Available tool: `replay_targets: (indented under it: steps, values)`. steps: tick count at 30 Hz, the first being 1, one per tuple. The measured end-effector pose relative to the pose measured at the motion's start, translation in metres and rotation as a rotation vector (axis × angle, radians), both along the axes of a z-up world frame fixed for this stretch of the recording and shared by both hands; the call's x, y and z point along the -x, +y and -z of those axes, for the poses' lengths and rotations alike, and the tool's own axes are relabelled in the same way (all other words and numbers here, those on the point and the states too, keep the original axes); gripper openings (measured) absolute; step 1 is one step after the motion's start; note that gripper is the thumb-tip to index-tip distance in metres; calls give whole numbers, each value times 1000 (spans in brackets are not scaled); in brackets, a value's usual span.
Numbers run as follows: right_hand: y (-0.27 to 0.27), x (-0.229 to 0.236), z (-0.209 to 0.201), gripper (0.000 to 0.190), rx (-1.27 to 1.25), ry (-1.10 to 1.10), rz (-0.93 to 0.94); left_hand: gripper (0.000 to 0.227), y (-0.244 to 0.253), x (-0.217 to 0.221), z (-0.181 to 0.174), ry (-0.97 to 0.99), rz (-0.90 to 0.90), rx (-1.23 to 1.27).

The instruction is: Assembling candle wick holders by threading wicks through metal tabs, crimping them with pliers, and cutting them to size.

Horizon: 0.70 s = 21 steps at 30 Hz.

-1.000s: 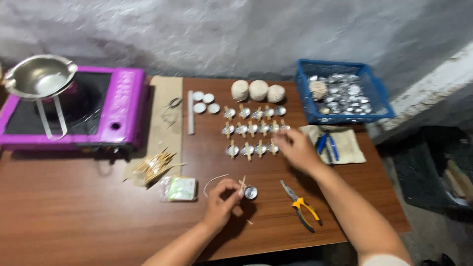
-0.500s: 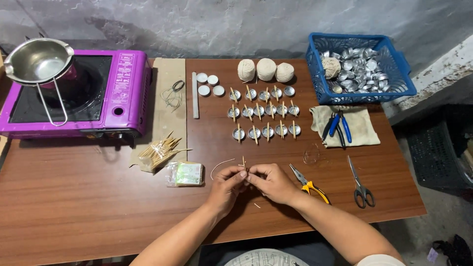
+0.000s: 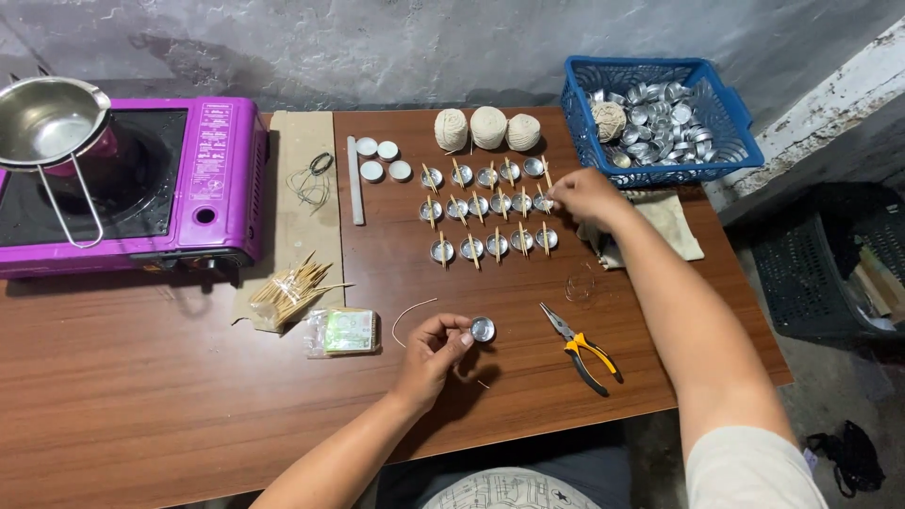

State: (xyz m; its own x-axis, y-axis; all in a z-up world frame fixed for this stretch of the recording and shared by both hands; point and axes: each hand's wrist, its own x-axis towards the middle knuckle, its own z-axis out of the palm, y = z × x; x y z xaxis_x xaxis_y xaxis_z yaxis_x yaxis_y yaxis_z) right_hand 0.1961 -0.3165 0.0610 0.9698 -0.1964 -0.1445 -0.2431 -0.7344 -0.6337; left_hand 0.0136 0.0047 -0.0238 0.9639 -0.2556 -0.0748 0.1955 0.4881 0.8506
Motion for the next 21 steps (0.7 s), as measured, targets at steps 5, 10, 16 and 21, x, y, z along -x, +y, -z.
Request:
replay_targets:
  steps: [5, 10, 16, 21]
  values:
    - [-21, -52, 16, 20, 81, 146, 14, 24, 3, 4, -17, -45, 19, -55]
    - [-22, -74, 21, 17, 19, 167, 69, 21, 4, 3, -19, -72, 28, -87]
    - [-24, -82, 28, 15, -29, 174, 98, 21, 4, 2, -14, -69, 27, -86]
    - [-24, -81, 21, 29, -38, 266, 49, 20, 4, 2, -10, -79, 41, -90]
